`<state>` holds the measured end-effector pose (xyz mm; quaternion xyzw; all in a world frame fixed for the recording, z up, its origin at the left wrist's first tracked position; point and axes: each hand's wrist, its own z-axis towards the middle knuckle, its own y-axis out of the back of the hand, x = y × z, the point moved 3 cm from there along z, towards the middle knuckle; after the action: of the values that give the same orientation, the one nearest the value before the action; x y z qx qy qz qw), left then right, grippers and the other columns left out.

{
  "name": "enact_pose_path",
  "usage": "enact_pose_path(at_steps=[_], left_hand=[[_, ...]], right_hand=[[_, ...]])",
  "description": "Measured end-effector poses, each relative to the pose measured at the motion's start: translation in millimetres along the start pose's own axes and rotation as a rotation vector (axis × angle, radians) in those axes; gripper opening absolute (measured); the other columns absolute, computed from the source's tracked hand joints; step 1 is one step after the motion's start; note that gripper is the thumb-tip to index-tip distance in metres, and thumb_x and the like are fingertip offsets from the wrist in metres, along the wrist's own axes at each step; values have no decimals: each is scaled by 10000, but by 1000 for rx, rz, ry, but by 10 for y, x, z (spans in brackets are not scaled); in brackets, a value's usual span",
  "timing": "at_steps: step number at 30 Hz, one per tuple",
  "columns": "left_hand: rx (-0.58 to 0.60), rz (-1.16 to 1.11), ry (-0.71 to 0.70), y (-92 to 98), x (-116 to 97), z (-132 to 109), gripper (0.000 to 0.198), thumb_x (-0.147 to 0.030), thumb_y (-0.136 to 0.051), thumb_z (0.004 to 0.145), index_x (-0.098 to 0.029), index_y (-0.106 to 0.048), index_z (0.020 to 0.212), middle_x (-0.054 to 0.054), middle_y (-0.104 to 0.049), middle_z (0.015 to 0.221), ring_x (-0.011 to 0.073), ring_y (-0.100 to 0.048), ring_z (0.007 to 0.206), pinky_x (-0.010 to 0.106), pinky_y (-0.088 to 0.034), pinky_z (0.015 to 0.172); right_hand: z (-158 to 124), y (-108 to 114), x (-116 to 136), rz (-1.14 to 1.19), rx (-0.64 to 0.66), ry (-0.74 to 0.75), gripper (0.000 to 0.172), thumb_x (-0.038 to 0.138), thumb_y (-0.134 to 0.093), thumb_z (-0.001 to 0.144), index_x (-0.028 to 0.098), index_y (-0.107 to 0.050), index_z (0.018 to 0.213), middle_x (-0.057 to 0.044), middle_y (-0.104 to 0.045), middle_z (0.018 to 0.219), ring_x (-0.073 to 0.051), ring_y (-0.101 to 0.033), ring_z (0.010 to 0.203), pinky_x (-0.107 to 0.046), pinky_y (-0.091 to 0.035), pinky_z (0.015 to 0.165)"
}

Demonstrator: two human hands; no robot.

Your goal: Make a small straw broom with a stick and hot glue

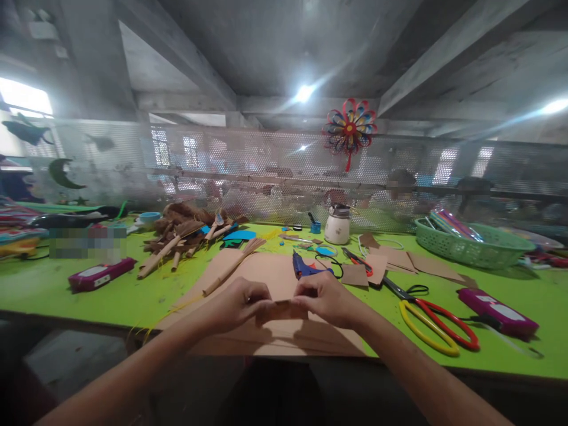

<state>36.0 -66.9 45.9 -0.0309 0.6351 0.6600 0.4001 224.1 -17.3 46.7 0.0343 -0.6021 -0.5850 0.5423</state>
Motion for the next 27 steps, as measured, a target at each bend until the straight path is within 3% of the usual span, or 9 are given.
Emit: enact_pose_path(at_steps=[6,10,13,19,22,25,27], left_hand=[[63,-199,5,-47,160,105,194,-228,-472,832,-140,-607,724,-8,-637,646,99,-534,597,193,-375,583],[79,-187,-7,-57,297,206,186,-243,-478,826,-139,-604,738,-12,-599,661,102,-504,624,200,-370,592],[94,-188,32,-98,424,266,182,-266,-484,824,-142,-591,745,-16,-576,660,103,-494,628,208,-376,602],[119,-543,141,-171,535,256,270,-404,-540,831,-146,-549,749,-25,-535,589,101,-489,555,228,-386,581],[56,-682,93,-76,458,247,282,-405,-597,808,-133,-572,737,-23,-537,610,89,-473,577,213,-368,583],[89,-827,52,-25,332,241,266,-382,-634,793,-120,-607,753,-14,-536,634,85,-476,591,211,-355,580],[129,-940,47,-44,248,228,249,-368,-657,777,-122,-624,782,-7,-549,656,83,-483,589,213,-353,576]], right_hand=[[62,-20,-196,203,64,-101,200,335,-621,771,156,-616,682,15,-593,581,-97,-497,524,-217,-359,502],[144,-84,-329,340,65,-153,303,427,-658,736,146,-580,656,42,-527,506,-66,-405,442,-201,-296,437],[191,-137,-438,433,60,-145,346,472,-687,704,137,-602,675,46,-511,503,-67,-414,456,-201,-304,442],[200,-163,-640,698,-21,-161,371,495,-678,735,126,-669,775,9,-547,605,-79,-468,513,-220,-387,491],[174,-116,-580,852,-95,-87,381,473,-680,750,132,-669,919,-22,-588,693,-109,-533,603,-255,-451,578],[149,-107,-382,872,31,46,521,365,-764,691,163,-607,1145,-40,-637,803,-134,-586,700,-284,-482,665],[138,-102,-244,843,94,128,490,326,-770,690,180,-625,1134,-39,-646,835,-131,-597,715,-278,-487,676]])
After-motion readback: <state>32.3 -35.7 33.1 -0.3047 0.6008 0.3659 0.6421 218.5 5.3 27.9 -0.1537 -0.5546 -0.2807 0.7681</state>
